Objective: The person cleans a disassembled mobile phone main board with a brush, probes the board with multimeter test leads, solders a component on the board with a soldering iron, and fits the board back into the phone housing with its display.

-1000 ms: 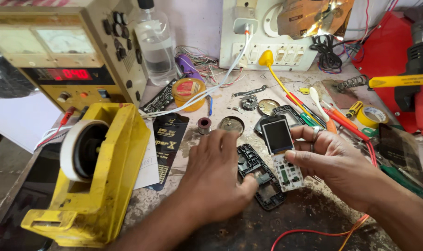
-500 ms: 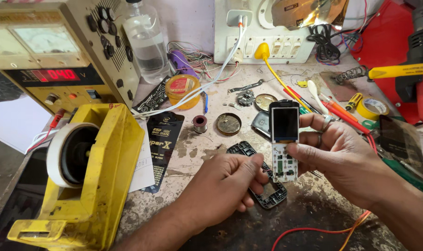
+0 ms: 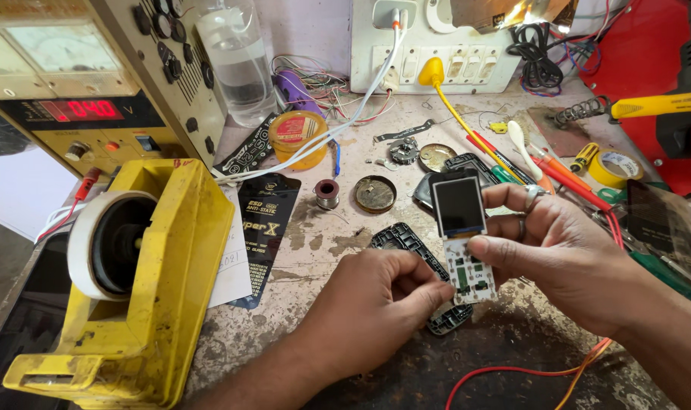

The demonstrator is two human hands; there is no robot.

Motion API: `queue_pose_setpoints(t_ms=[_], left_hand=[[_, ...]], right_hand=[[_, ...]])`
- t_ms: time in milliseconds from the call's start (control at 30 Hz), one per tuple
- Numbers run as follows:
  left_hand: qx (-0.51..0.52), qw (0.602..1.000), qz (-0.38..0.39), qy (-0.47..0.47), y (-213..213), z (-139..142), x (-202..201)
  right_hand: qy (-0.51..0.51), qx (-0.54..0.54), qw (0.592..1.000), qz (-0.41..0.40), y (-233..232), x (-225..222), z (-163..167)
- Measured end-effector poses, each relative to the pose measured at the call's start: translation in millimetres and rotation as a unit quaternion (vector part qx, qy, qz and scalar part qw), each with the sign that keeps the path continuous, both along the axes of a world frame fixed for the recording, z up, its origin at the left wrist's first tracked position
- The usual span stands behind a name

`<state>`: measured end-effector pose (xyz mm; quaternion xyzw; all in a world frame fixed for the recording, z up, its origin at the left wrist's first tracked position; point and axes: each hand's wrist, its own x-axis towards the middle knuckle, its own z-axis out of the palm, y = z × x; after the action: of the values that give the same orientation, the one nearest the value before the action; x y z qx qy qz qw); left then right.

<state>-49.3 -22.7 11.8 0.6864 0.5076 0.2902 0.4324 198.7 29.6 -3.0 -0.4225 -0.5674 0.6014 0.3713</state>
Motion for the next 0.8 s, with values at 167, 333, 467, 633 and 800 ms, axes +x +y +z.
queue_pose_setpoints(t_ms=[167, 333, 467, 633, 800], left_hand=[[0.1, 0.991, 0.006, 0.086, 0, 10, -10], [0.084, 0.982, 0.06, 0.161, 3, 10, -15], [0.107, 0.978, 0.057, 0.168, 2, 7, -13], [0.082, 0.972, 0.058, 0.212, 3, 9, -14], [0.067, 0.97, 0.05, 0.23, 3, 8, -14]], right_hand=[[-0.043, -0.025, 0.999, 0.018, -1, -6, 3], [-0.049, -0.004, 0.996, 0.072, -4, -11, -1], [-0.047, -0.018, 0.996, 0.071, -4, -13, -6], [-0.063, -0.047, 0.995, 0.056, -5, -19, -5], [-0.109, -0.067, 0.991, 0.03, -7, -26, 1]])
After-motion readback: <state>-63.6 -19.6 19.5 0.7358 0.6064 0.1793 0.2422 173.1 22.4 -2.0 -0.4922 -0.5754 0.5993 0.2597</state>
